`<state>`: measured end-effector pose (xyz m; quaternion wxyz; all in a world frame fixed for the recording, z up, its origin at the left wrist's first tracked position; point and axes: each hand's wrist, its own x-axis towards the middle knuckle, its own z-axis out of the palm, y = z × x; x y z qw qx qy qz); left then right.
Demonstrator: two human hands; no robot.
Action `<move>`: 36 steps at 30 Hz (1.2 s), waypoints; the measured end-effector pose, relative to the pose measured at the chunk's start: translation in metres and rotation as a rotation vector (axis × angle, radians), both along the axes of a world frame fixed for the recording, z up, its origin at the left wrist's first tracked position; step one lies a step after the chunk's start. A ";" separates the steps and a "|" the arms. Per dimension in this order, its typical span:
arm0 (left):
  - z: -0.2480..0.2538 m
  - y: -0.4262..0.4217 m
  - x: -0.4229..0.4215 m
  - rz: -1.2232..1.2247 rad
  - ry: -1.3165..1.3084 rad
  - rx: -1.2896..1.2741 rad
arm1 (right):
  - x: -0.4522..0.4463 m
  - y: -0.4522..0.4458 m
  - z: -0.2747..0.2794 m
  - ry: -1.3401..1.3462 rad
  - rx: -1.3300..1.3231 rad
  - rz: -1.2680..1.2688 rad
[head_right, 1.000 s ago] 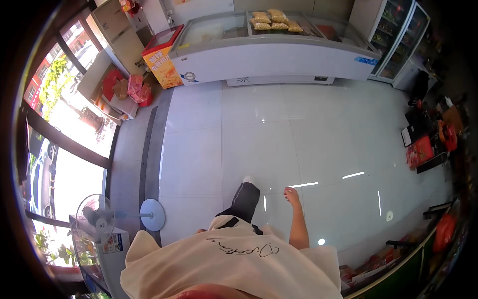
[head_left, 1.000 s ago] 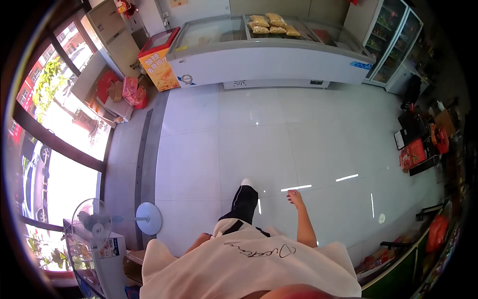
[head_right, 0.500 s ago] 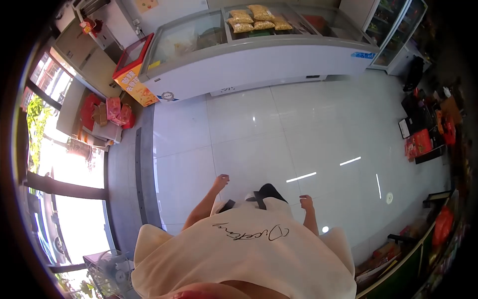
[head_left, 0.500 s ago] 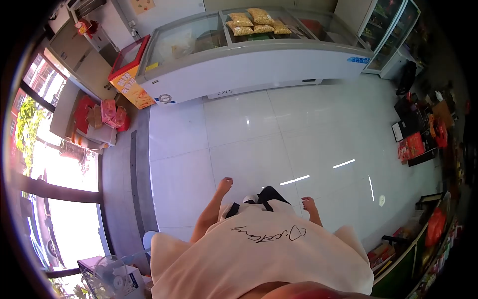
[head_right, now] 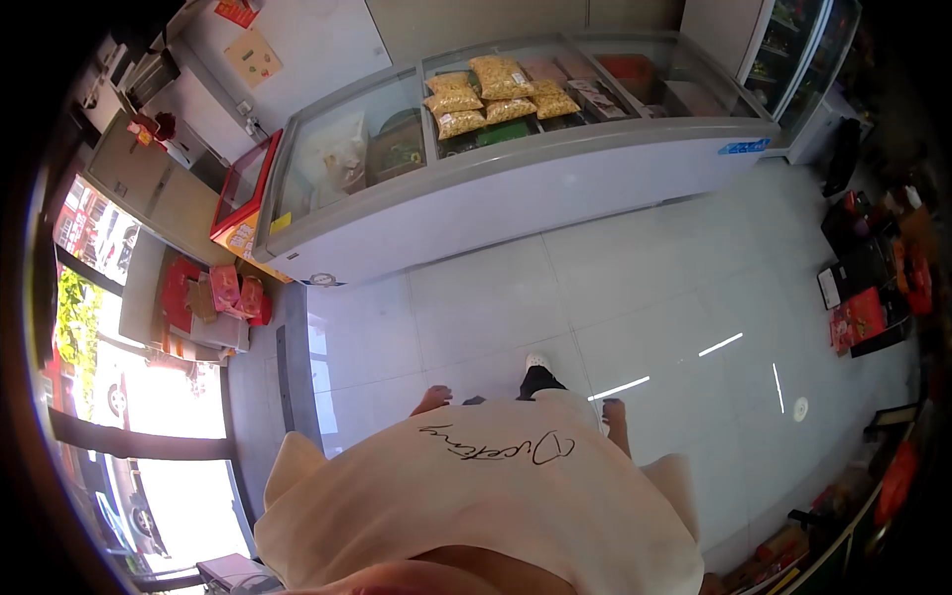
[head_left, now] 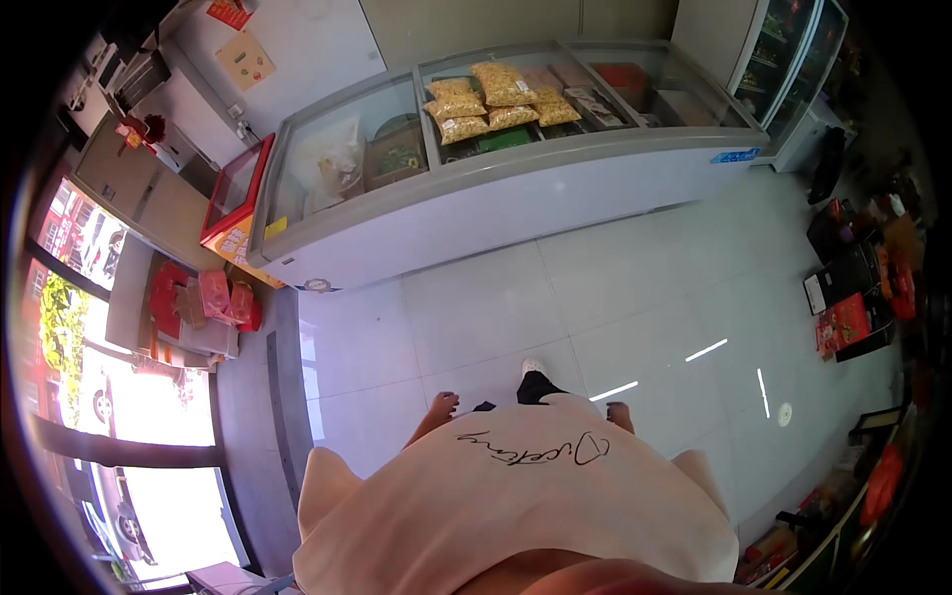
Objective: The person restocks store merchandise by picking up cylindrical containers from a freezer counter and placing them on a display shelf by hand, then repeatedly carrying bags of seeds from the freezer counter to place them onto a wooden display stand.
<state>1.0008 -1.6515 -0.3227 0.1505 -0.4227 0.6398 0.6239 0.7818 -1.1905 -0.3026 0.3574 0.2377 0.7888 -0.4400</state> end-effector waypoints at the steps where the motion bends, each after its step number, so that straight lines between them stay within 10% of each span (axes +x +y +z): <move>1: 0.012 -0.017 -0.020 -0.060 0.052 -0.075 | -0.035 -0.013 -0.013 0.034 0.058 -0.043; 6: 0.046 -0.098 -0.175 0.132 0.068 -0.343 | -0.231 -0.104 -0.098 0.471 0.112 0.498; 17: 0.225 -0.249 -0.506 -0.054 0.523 -0.566 | -0.434 -0.512 0.247 0.685 -0.840 0.588; 20: 0.275 -0.304 -0.581 -0.032 0.607 -0.585 | -0.486 -0.599 0.276 0.814 -0.853 0.500; 25: 0.314 -0.383 -0.688 -0.082 0.417 -0.625 | -0.576 -0.721 0.253 1.263 -0.063 0.586; 29: 0.269 -0.424 -0.748 0.049 0.722 -0.210 | -0.604 -0.756 0.255 0.397 -0.126 0.352; 31: 0.285 -0.415 -0.738 0.116 0.639 -0.158 | -0.598 -0.761 0.236 0.600 0.055 0.366; 36: 0.330 -0.410 -0.688 0.136 0.504 0.162 | -0.539 -0.722 0.320 0.492 -0.544 0.217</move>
